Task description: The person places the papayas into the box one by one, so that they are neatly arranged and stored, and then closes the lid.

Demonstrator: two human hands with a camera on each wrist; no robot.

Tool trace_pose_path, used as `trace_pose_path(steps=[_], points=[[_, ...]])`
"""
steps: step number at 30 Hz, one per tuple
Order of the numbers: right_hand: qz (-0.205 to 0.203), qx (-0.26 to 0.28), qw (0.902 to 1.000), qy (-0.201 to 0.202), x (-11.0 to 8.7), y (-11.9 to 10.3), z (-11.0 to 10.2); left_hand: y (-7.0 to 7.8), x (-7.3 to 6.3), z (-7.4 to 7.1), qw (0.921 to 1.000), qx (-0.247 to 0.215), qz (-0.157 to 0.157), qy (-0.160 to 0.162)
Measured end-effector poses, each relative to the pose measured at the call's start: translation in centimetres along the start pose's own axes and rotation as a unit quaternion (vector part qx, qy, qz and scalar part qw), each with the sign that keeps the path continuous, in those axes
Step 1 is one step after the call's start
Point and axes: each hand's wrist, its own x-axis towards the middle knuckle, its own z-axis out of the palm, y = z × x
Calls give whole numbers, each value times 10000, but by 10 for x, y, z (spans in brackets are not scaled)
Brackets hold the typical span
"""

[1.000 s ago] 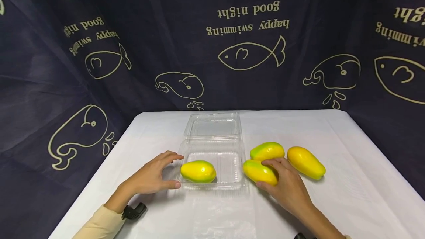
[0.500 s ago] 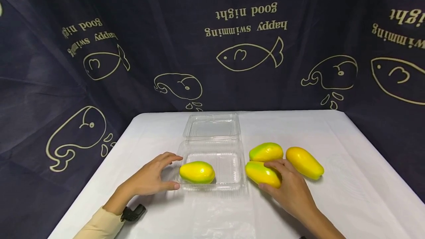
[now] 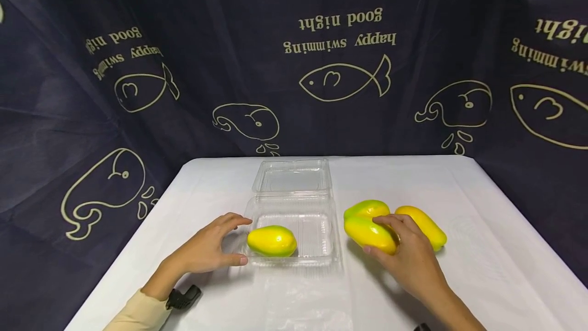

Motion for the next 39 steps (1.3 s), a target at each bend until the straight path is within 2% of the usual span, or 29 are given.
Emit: trace_pose_path(steps=[5,16,22,31,39], points=[[-43,151,9998,140,6,-4,-1,0,-1,-1,10000,-7,-8,-2],[-70,260,9995,180,20,-16,10,-3,-4,-3,9999,2,85,111],[-204,500,9984,182,31,-25,17,-3,-5,-2,9999,28,70,126],[-137,728,9972,-63,43,-38,29,-3,-3,-3,9999,24,27,108],[-83,722,9970,-272,51,-47,34,-3,0,-1,9997,64,189,133]])
